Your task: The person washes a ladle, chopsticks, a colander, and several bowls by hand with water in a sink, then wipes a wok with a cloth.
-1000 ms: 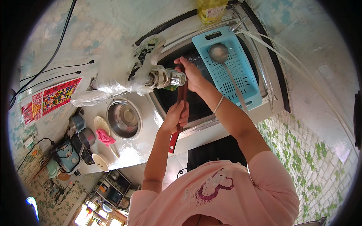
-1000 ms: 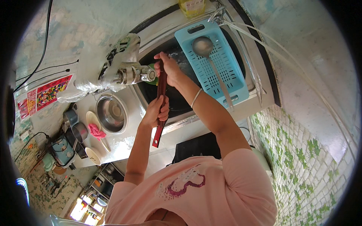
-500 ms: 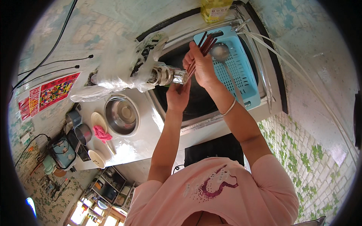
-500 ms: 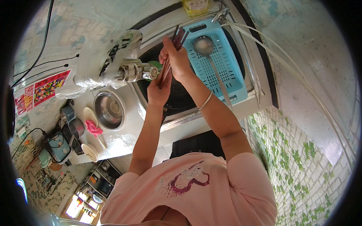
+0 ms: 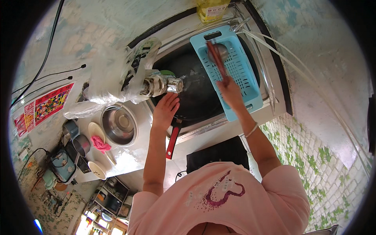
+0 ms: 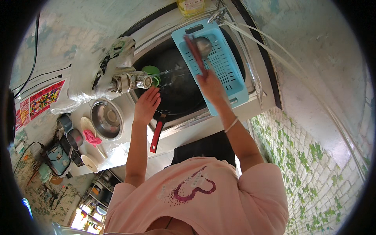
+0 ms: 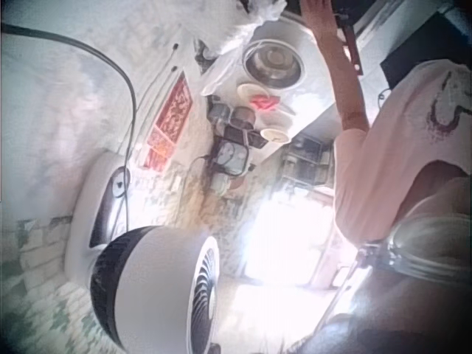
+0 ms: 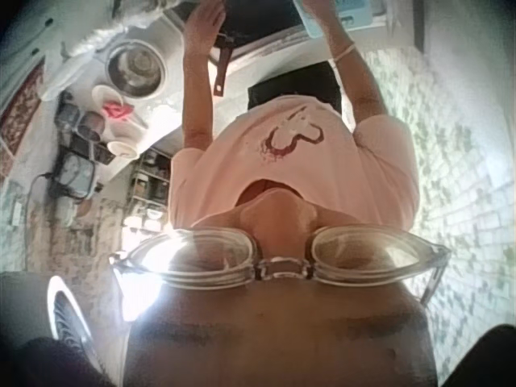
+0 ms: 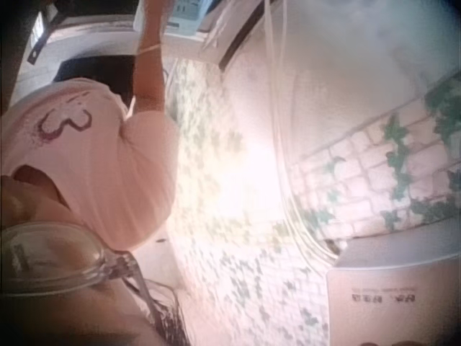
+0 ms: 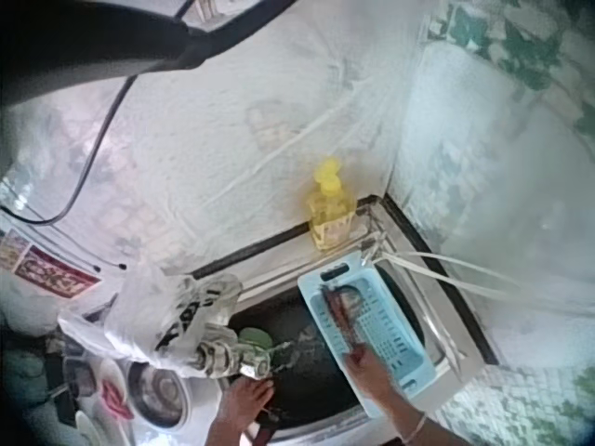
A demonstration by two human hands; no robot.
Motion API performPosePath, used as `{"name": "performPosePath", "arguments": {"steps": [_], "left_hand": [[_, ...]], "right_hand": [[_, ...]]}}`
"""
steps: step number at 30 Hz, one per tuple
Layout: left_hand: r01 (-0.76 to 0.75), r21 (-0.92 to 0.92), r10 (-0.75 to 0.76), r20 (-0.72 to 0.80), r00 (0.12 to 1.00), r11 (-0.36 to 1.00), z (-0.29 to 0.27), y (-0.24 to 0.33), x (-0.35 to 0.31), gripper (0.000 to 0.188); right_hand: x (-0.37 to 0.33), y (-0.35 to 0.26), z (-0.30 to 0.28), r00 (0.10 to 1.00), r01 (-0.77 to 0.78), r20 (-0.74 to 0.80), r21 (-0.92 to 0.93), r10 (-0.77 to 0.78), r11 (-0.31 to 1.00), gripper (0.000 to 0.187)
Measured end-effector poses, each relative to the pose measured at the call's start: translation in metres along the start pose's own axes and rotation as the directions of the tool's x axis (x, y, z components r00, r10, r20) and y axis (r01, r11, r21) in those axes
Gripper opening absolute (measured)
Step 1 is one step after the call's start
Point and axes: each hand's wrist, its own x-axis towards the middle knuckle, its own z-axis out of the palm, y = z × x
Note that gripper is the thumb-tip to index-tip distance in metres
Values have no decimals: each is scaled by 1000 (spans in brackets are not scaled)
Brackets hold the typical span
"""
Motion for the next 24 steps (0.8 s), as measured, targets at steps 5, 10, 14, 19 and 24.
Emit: {"name": "performPosePath", "arguments": {"steps": [5, 10, 14, 19, 24], "left_hand": [[15, -55, -18, -64, 998, 998, -16, -8, -25, 31], [51, -64, -51, -5, 999, 997, -11, -21, -38, 27], [3, -70, -5, -28, 1000, 998, -29, -14, -65, 24], [-65, -31, 61, -125, 990, 997, -58, -17, -99, 26], [-253, -157, 213, -235, 948, 955, -81, -41, -153, 22]], "right_hand": [[5, 34, -28, 992, -120, -38, -552, 119, 825, 37], [13, 47, -32, 982, -87, 85, -593, 170, 801, 37], [-6, 6, -54, 886, -329, 334, -37, 322, 944, 32], [-39, 30, -86, 926, -234, 320, 61, 203, 970, 23], [-56, -2, -132, 725, -561, 658, 391, 206, 730, 24]]}}
